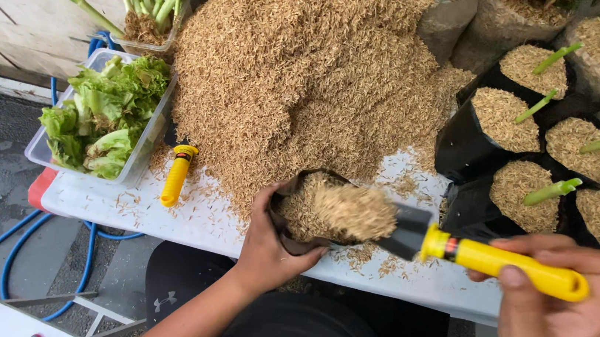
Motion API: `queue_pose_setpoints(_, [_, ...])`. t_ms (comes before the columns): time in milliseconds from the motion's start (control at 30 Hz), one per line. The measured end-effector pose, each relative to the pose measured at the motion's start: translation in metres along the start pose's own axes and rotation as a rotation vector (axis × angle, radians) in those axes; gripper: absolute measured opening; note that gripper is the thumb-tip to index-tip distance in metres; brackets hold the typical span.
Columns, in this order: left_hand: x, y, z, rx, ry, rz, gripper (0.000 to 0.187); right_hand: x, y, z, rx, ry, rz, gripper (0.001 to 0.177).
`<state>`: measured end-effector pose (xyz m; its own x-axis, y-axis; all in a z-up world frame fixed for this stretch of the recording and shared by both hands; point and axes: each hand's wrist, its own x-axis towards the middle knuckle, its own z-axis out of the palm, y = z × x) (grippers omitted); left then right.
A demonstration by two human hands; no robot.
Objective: The person fills a black plastic planting bag with rice husks using a hand trowel, places a lettuce seedling into the husks, and then uses the trowel to add more husks around the seedling to secure it.
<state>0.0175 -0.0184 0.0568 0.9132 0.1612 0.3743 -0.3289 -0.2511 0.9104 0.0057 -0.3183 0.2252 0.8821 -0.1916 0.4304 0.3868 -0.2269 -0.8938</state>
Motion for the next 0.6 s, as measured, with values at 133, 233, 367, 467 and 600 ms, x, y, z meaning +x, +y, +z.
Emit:
queue_pose_setpoints(133, [0.002, 0.005, -0.003, 0.003, -0.011, 0.014, 0.122, 0.004, 0.006, 0.011, 0.029, -0.015, 0.01, 0.043])
queue_pose_setpoints(233, [0.004, 0.006, -0.006, 0.016, -0.026, 0.08, 0.118, 0.009, 0.011, 0.02, 0.065, 0.008, -0.033, 0.045])
queue_pose_setpoints(367, [0.003, 0.004, -0.007, 0.019, -0.024, 0.143, 0.118, 0.016, -0.021, 0.049, -0.055, -0.027, -0.201, 0.048])
queue_pose_setpoints(467, [0.005, 0.004, -0.01, 0.032, -0.031, 0.146, 0.119, 0.016, -0.044, 0.065, -0.157, -0.023, -0.291, 0.051])
queue_pose_setpoints(600, [0.006, 0.0, -0.01, -0.015, -0.03, 0.223, 0.117, 0.015, -0.05, 0.075, -0.292, 0.135, -0.323, 0.073])
